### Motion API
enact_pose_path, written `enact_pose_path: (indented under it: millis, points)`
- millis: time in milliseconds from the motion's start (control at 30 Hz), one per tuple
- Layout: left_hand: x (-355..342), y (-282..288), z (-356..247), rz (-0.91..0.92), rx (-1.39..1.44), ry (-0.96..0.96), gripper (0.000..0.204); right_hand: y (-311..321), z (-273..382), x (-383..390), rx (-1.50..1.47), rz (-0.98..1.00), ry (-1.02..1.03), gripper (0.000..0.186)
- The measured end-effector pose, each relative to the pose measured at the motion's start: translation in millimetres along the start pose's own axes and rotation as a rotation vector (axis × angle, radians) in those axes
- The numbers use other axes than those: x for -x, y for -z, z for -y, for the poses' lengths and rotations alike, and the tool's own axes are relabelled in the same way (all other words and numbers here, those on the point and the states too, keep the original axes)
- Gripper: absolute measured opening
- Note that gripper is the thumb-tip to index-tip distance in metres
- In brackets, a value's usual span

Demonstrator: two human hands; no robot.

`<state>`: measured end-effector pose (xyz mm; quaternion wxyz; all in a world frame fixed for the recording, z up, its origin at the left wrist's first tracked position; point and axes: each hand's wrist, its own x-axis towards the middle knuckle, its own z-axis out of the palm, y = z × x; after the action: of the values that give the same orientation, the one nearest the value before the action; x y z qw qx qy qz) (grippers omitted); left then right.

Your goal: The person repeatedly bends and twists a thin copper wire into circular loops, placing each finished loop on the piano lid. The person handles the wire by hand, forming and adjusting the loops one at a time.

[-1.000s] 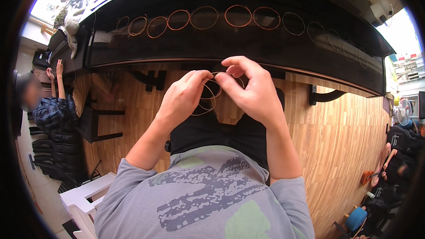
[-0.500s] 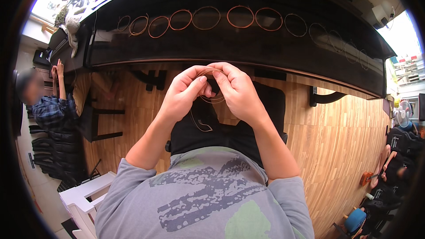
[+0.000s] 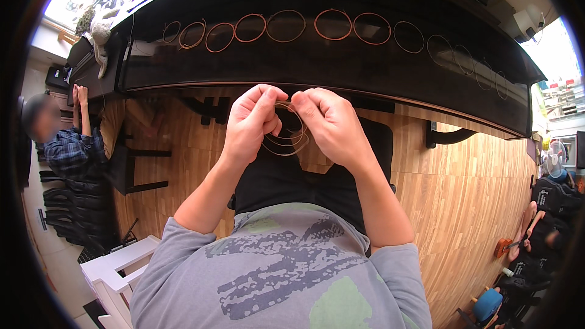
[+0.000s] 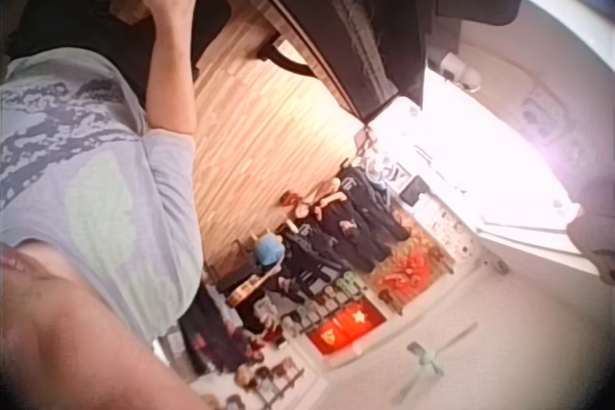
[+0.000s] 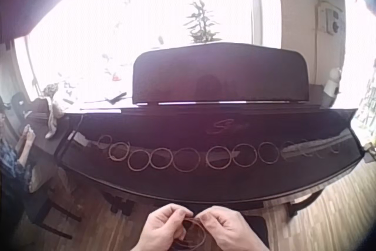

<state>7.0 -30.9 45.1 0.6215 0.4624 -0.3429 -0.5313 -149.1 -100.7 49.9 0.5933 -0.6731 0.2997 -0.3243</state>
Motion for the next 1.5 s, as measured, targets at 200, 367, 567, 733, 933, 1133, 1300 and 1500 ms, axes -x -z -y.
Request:
enact_pose_path:
  millis: [200,367,567,733,933,1133,1300,1500]
  points:
    - [2.9,-0.8,-5.0,-0.025,-0.095,0.019,0.015,11.2,2.8,-2.6,-0.003,0.034,-0.093,0.026]
    - [2.8,3.6,-6.5,-0.026,-0.129,0.014,0.013,17.5,4.4,-0.5,-0.022,0.001,-0.086,0.023]
    - [-1.7,12.4,-8.3,0.011,-0.259,-0.017,0.011,28.0,1.4,6.0,-0.141,0.03,-0.141,0.022]
    - [-1.5,15.0,-14.8,0.028,-0.454,-0.048,0.011,25.7,4.7,8.9,0.095,0.198,-0.216,0.02]
    - [4.9,-2.8,-12.6,0.072,-0.642,-0.083,0.014,1.6,3.0,-0.2,0.194,0.287,-0.102,0.024]
    - [-2.9,4.5,-16.2,0.107,-0.173,0.05,0.017,-9.7,-7.1,-2.3,0.058,0.202,-0.007,0.027]
    - [-2.6,8.5,-9.0,0.076,-0.01,0.02,0.018,-6.7,6.5,-3.5,-0.02,0.117,-0.122,0.028]
    - [-1.7,4.0,0.5,0.016,0.266,0.086,0.029,-11.9,-4.4,-3.1,-0.348,0.06,-0.13,0.031]
